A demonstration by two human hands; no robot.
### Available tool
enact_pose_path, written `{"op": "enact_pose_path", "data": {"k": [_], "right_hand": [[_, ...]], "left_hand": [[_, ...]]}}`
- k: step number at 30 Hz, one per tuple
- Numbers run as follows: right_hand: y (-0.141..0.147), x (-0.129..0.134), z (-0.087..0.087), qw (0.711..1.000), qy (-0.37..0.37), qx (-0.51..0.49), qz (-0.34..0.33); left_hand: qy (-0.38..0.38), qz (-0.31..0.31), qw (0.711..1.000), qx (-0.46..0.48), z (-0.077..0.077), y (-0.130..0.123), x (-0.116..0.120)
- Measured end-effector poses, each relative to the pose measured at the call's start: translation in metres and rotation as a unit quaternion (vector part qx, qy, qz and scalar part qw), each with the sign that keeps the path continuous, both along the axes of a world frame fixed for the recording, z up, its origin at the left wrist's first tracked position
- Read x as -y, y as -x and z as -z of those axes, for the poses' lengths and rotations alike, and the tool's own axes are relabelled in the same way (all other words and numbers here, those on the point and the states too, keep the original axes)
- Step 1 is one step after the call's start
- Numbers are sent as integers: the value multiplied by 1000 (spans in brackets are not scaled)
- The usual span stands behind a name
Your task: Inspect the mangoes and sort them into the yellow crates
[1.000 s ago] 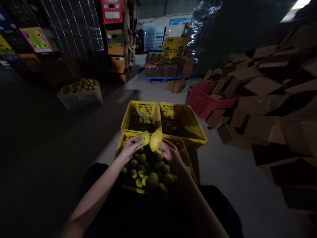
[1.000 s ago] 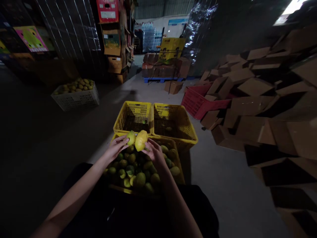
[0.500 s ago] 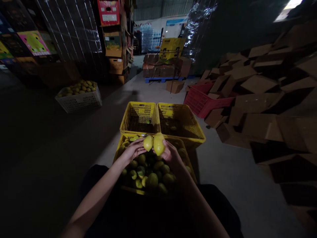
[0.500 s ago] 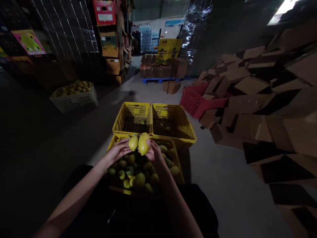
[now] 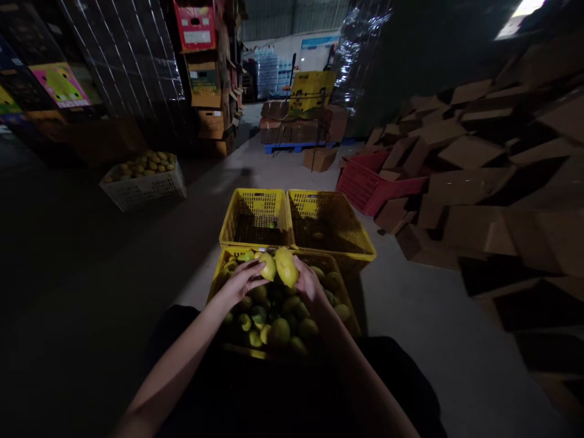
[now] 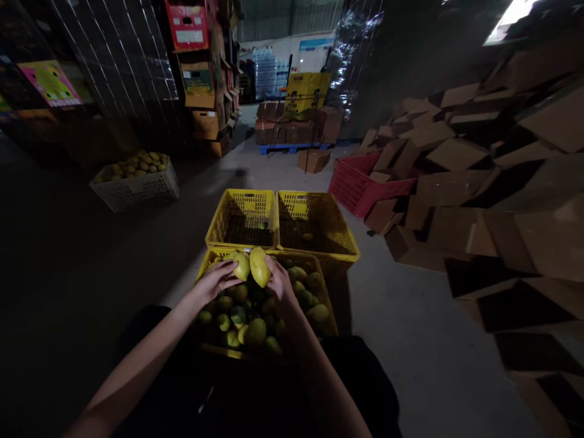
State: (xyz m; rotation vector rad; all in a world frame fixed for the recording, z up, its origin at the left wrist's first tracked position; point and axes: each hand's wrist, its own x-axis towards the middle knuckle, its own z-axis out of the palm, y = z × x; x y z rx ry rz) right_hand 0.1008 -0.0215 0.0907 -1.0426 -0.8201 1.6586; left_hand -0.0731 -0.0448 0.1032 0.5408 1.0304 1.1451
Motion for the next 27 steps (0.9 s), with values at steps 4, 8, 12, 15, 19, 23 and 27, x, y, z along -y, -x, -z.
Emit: {"op": "enact_pose_path", "data": {"k": [4,8,12,15,19,23,27], "right_hand": [[4,-1,-2,1000,14,-20,-3],[5,0,-6,997,48,-39,-49],[4,0,-9,990,98,-16,-103],[4,-2,-8,988,109,0,-113],[5,-4,-8,985,120,-2,-125],[5,-3,-10,983,141,-7,-118],[5,-4,-12,981,158,-7,-108]], "left_hand": [[4,-3,1000,9,-4,1,-1],[6,24,999,-24,-5,2,0],[9,52,997,-60,0,2,-1],[12,57,996,-68,3,3,-3],[18,58,996,-68,5,4,-4],[20,56,996,-66,6,3,-4],[25,57,996,-68,2,2,-3]]}}
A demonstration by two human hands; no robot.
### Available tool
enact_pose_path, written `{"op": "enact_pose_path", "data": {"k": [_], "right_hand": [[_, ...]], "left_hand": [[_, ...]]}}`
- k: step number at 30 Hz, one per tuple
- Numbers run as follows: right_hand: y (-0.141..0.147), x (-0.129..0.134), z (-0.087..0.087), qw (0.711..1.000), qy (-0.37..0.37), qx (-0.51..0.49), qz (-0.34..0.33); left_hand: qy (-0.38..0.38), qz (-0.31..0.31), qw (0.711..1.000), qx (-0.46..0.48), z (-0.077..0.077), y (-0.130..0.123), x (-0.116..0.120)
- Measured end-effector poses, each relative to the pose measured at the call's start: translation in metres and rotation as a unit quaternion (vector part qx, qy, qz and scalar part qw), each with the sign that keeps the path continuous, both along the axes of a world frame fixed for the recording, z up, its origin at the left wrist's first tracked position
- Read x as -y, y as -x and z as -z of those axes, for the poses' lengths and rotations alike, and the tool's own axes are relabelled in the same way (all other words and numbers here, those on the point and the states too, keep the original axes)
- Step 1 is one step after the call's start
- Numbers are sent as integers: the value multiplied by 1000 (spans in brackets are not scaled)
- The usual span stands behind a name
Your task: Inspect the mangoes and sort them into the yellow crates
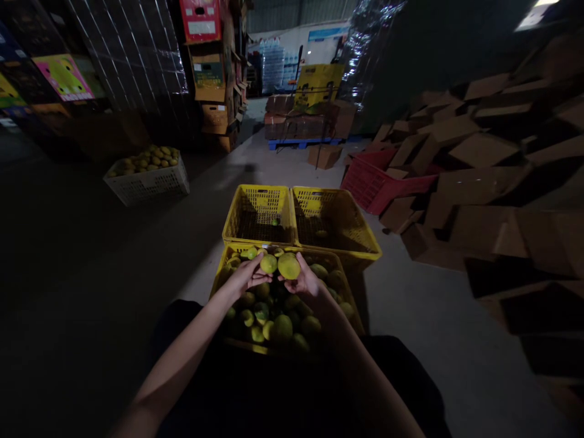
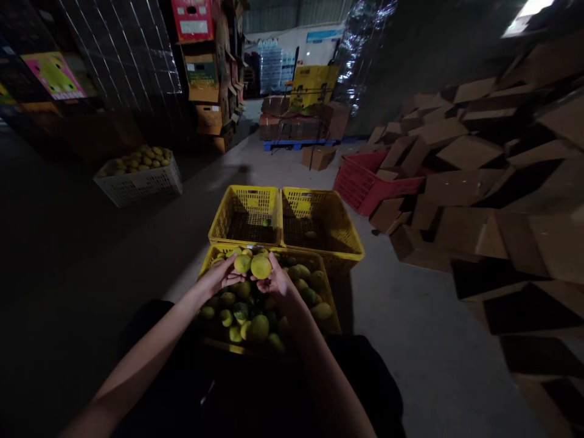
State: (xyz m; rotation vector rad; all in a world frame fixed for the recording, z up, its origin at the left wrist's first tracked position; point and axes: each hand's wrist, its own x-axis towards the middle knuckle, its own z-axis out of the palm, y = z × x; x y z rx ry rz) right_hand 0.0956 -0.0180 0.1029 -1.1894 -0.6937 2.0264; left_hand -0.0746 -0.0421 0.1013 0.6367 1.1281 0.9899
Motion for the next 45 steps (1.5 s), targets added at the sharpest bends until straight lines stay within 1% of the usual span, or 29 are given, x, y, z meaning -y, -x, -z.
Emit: {"op": "enact_pose_path", "data": {"k": [7,14,15,17,19,20,22,23,24,26,27,28,30,32,35,38,40,43,45], "right_hand": [[1,-1,0,1000,12,-3,11],[0,-1,8,999,-29,-17,3],[0,-1,9,999,-35,-10,1],[0,0,10,997,-78,17,12],[-1,1,10,987,-145,54,42],[-1,2,9,980,-176,71,63],[-2,6,7,959,-238,107,108],[-2,7,5,944,-276,128,129],[-3,9,4,922,-323,151,150],[-4,13,3,874,-408,194,178],[-4,14,3,853,-439,214,184],[-4,15,3,838,-458,231,184],[-4,16,4,818,-479,264,176],[-5,15,5,809,-490,281,166],[-7,13,6,814,-494,264,154],[-9,12,3,834,-473,234,164],[-11,12,0,861,-438,198,166],[-12,13,-6,911,-363,110,164],[-12,15,-9,930,-328,69,154]], "left_hand": [[19,0,1000,-8,-6,-3,1],[17,21,999,-18,-7,-3,1],[9,25,999,-20,-7,-3,1],[-26,22,999,-32,-7,-3,1],[-98,-7,993,-66,-6,-2,1],[-147,-32,984,-92,-5,-1,0],[-241,-75,957,-145,-2,2,-2],[-276,-87,943,-165,-1,4,-3],[-299,-90,933,-178,0,5,-3],[-323,-78,922,-196,0,7,-3],[-334,-70,917,-206,-2,7,-2],[-347,-62,911,-217,-3,8,-1],[-371,-48,897,-235,-7,7,2],[-385,-34,889,-244,-9,6,5],[-393,-16,886,-246,-9,5,7],[-386,-21,891,-237,-8,6,6],[-363,-28,908,-209,-8,6,5],[-303,-32,943,-131,-8,7,3],[-267,-35,960,-78,-8,9,2]]}}
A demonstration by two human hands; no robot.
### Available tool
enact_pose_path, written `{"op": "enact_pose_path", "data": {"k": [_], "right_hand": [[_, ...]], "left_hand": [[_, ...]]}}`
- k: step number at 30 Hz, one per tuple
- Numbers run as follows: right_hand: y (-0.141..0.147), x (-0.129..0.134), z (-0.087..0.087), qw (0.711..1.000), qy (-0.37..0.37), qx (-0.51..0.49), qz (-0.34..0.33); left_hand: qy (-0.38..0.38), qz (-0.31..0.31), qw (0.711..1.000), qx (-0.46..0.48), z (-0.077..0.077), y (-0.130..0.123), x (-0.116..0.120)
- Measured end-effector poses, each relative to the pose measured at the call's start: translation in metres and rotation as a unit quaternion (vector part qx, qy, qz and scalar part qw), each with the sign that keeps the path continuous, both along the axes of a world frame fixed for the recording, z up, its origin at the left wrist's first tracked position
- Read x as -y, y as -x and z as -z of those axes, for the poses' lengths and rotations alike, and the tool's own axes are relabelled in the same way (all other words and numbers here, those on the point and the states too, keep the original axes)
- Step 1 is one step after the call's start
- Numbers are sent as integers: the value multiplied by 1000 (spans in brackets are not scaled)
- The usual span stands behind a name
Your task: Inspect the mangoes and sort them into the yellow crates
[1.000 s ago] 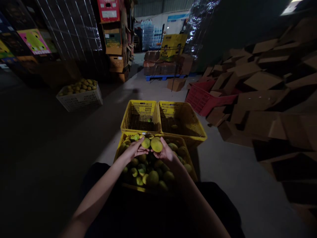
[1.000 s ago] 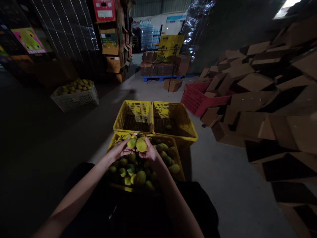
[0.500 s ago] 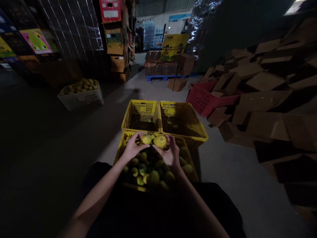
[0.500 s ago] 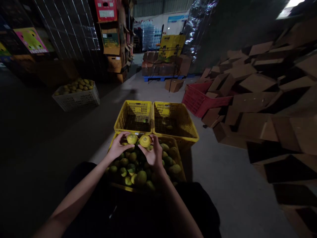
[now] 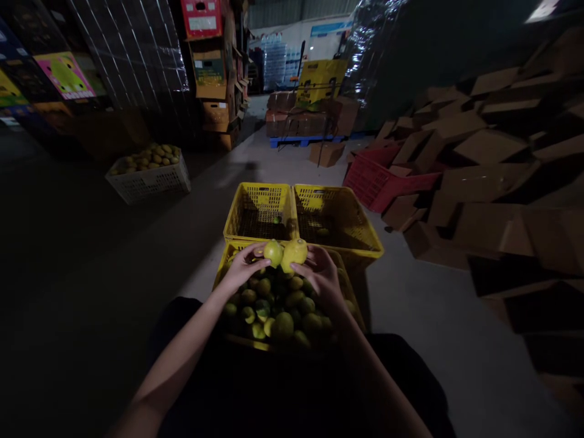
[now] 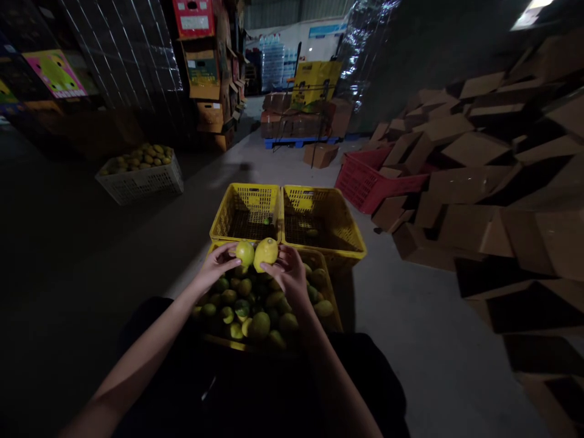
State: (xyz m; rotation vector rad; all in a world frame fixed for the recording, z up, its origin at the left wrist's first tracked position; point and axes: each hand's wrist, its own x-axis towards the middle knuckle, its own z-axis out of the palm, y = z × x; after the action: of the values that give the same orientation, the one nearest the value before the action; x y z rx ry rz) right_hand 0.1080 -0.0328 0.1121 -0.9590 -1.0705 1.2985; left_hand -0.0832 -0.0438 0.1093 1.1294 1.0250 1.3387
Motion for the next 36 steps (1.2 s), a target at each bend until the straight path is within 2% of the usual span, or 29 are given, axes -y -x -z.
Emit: {"op": "enact_pose_path", "data": {"k": [4,7,14,19,22,26,32,36], "right_hand": [[-2,1,-5,998,27,-10,-52],[-4,-1,-4,994,68,-39,-76],[-5,-6,2,979,161,-110,-60],[-1,-7,8,972,193,-113,-73],[4,-6,10,971,201,-109,-75],[8,-4,10,970,188,-87,-128],[15,-5,10,961,243,-41,-127],[17,-1,11,954,264,-18,-140]], "left_hand": [[66,30,994,80,2,7,-1],[91,34,990,101,3,10,-2],[123,13,984,126,3,8,-1],[190,-15,975,114,0,5,0],[202,-9,974,104,-4,0,3],[214,5,971,109,-6,-7,7],[216,9,976,28,0,-12,7],[231,15,972,-30,9,-8,5]]}}
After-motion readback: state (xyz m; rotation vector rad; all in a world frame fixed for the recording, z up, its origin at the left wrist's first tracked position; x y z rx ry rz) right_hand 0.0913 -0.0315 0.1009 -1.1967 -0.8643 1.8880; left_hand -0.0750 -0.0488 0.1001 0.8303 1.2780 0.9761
